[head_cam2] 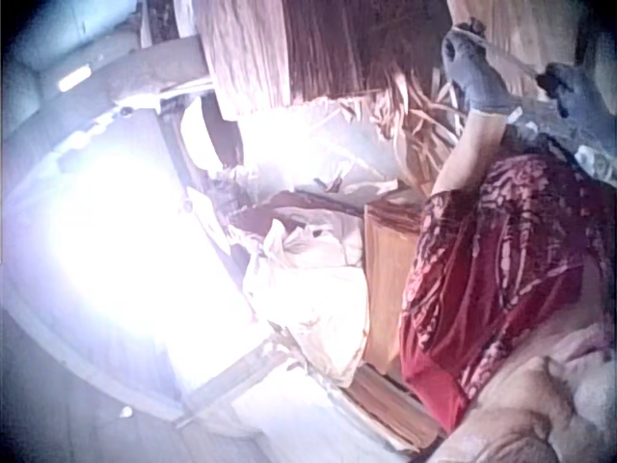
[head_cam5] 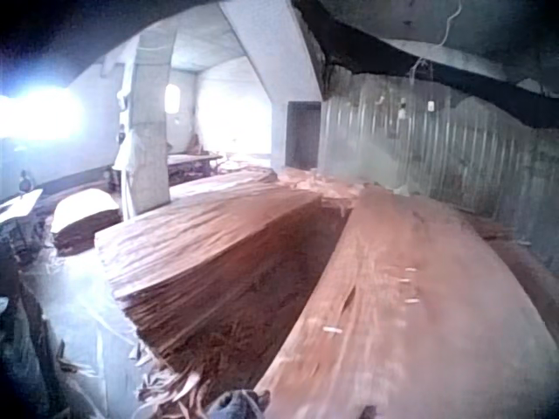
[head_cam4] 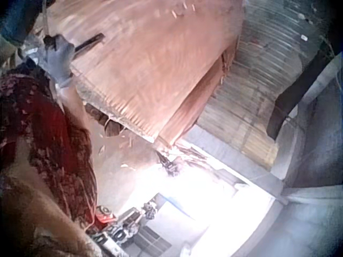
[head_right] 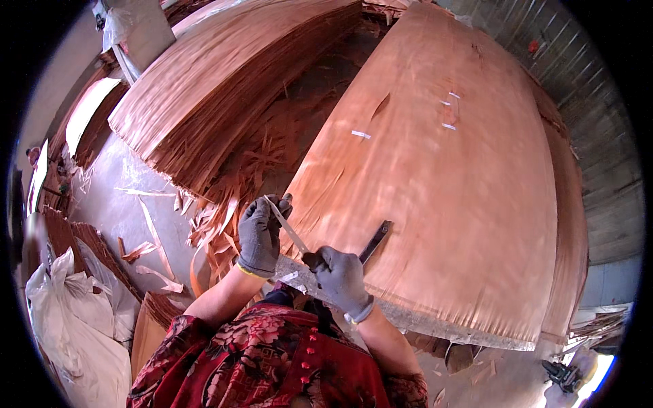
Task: The person cuts a large sheet of light brown material on a workbench using a utility knife. They smooth the material, make cuts along the edges, and remove the trimmed strips. The person then folds the cut sheet and places it on a pile of similar sheets.
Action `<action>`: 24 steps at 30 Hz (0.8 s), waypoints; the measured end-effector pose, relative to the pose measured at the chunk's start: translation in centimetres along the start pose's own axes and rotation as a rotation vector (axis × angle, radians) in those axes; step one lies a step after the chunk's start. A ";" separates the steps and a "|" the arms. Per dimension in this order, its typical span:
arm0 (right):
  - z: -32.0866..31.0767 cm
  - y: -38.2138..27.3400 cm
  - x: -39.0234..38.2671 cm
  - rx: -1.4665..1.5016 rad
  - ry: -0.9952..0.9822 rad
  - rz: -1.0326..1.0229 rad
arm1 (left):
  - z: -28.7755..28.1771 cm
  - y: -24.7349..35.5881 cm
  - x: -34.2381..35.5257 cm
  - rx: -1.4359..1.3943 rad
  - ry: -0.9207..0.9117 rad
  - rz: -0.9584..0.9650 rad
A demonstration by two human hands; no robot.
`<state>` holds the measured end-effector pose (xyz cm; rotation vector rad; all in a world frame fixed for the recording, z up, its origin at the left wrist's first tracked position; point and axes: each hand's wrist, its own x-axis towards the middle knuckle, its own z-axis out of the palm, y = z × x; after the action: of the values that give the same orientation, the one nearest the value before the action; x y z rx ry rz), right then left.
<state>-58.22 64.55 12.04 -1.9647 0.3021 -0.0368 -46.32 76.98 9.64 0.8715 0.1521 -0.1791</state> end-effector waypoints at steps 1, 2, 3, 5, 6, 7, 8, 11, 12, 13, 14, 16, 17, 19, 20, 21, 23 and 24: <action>-0.2 0.2 -0.5 -0.012 0.003 0.010 | 0.0 0.2 0.0 0.008 0.010 0.014; -1.0 1.6 -1.1 -0.147 0.002 -0.069 | 0.4 0.5 0.5 0.037 0.041 0.012; -1.5 2.4 -1.9 -0.054 0.053 -0.006 | 1.1 1.3 0.8 0.037 0.027 0.132; -2.2 3.3 -2.8 0.137 0.161 0.113 | 2.1 4.3 -0.1 0.327 -0.213 0.177; -2.7 3.4 -2.7 0.197 0.171 0.086 | 2.6 4.1 -0.8 0.383 -0.303 0.145; -3.0 2.8 -2.4 0.235 0.204 0.033 | 3.1 4.0 -1.4 0.408 -0.363 0.111; -3.3 1.1 -1.9 0.272 0.242 -0.016 | 3.6 3.7 -2.0 0.433 -0.427 0.070; -3.8 -1.9 -0.5 0.348 0.179 -0.107 | 3.5 2.6 -3.2 0.484 -0.590 0.028; -3.9 -2.2 -0.3 0.432 0.143 -0.072 | 3.6 2.4 -3.7 0.526 -0.638 0.055; -3.6 -2.2 0.0 0.509 0.164 -0.097 | 3.8 2.2 -4.1 0.568 -0.683 0.083; -3.6 -2.1 0.1 0.484 0.147 -0.120 | 4.1 2.1 -4.4 0.609 -0.730 0.126; -3.6 -1.3 0.0 0.464 0.145 -0.135 | 4.3 2.0 -4.7 0.699 -0.723 0.132; -3.5 -0.6 0.0 0.467 0.162 -0.129 | 4.4 2.0 -4.7 0.743 -0.717 0.137; -3.5 -0.3 -0.4 0.506 0.199 -0.092 | 4.5 1.5 -4.8 0.575 -0.683 -0.048; -3.2 -0.5 -0.5 0.552 0.213 -0.063 | 4.5 1.5 -5.0 0.509 -0.645 -0.107; -3.0 -0.5 -0.5 0.598 0.227 -0.034 | 4.4 1.6 -5.2 0.441 -0.606 -0.165; -3.0 -0.4 -0.7 0.613 0.249 -0.014 | 3.5 1.1 -4.8 0.370 -0.685 -0.130; -3.1 -0.3 -0.8 0.617 0.263 -0.003 | 3.1 0.9 -4.7 0.331 -0.727 -0.114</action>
<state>-59.45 62.04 13.61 -1.3446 0.4039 -0.3514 -50.53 75.56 13.27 1.0751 -0.5207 -0.6271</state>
